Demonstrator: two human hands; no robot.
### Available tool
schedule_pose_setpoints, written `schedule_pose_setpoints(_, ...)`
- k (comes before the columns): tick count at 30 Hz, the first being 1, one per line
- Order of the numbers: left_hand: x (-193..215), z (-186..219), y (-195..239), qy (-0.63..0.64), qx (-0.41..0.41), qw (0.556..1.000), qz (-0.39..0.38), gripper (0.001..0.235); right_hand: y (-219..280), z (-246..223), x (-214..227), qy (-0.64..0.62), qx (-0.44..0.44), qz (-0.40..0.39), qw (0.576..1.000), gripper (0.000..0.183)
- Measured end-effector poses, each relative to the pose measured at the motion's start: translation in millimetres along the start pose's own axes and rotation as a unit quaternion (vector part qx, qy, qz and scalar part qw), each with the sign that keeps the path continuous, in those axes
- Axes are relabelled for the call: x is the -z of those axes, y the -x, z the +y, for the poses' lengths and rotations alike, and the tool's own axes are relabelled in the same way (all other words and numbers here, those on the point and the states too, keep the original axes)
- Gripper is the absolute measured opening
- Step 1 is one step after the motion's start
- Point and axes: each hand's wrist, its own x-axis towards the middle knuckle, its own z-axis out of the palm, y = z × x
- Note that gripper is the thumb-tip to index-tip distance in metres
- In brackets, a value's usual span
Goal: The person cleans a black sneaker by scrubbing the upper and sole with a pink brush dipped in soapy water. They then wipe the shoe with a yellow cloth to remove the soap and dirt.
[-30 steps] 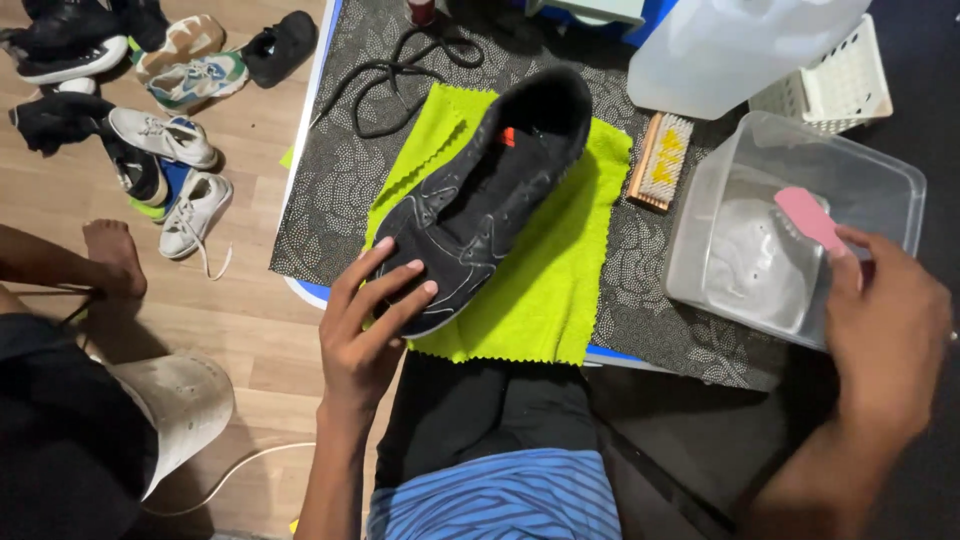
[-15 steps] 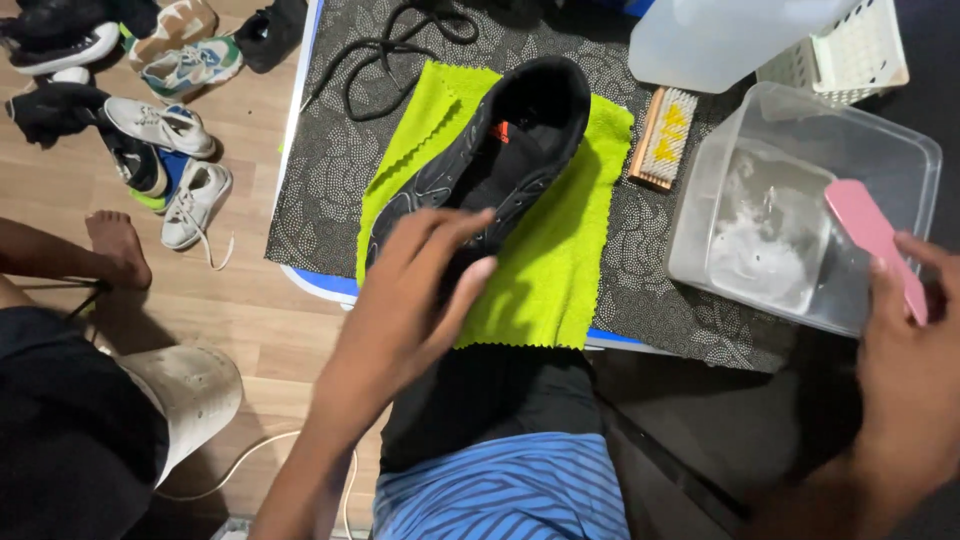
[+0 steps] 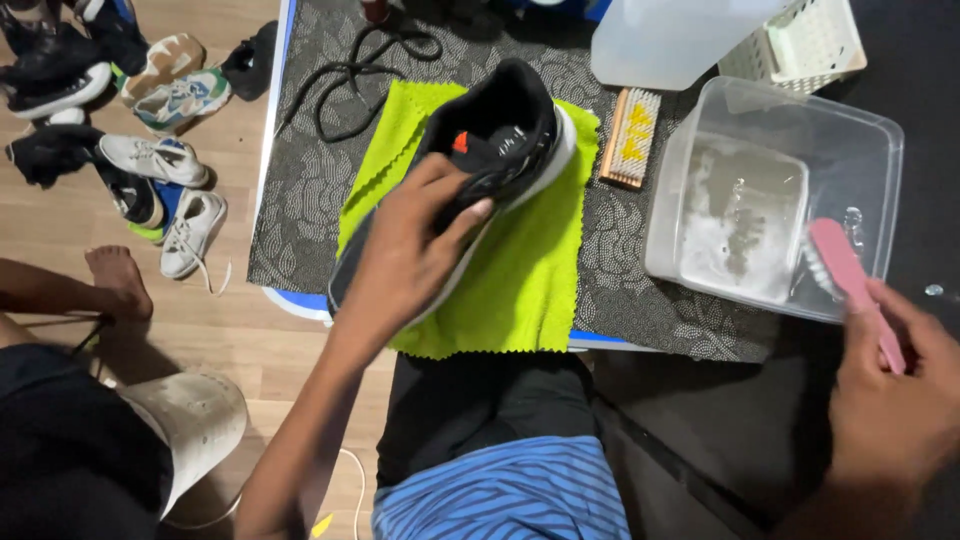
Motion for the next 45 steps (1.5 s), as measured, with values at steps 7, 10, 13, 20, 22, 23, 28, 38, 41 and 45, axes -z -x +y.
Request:
schedule_pose_setpoints(7,22,-13,2,0.189,0.196,0.962,0.037,0.016,3,-7,-5,0.019,0.120,0.003,0.993,0.027)
schedule_pose_setpoints(10,17,-38,-2,0.391,0.244,0.887,0.044,0.027,3,-27,-8,-0.014,0.101,0.002,0.995,0.027)
schedule_pose_setpoints(13,18,-51,4,0.398,0.240,0.881,0.093,0.023,5,-34,-9,0.028,0.113,-0.034,0.993,0.026)
schedule_pose_setpoints(20,9,-44,9,0.340,0.135,0.924,0.111,0.017,6,-35,-17,0.022,0.115,0.013,0.993,0.020)
schedule_pose_setpoints(22,7,-46,5,0.295,0.101,0.942,0.122,0.021,4,-36,-21,0.005,0.164,0.054,0.985,0.021)
schedule_pose_setpoints(23,5,-48,1,0.309,0.111,0.936,0.129,0.021,3,-38,-21,-0.001,0.098,0.041,0.994,0.028)
schedule_pose_setpoints(28,1,-57,7,0.308,0.115,0.932,0.151,0.023,6,-48,-19,0.057,0.005,0.007,0.998,0.029)
schedule_pose_setpoints(38,-16,-33,33,0.230,0.051,0.963,0.128,0.025,25,-154,-100,-0.260,0.204,-0.048,0.943,0.029)
schedule_pose_setpoints(41,-30,-48,47,0.300,0.042,0.941,0.152,0.023,30,-155,-137,-0.337,0.203,0.006,0.919,0.025)
schedule_pose_setpoints(45,-30,-57,51,0.305,0.030,0.932,0.195,0.026,42,-161,-147,-0.367,0.254,-0.042,0.894,0.025)
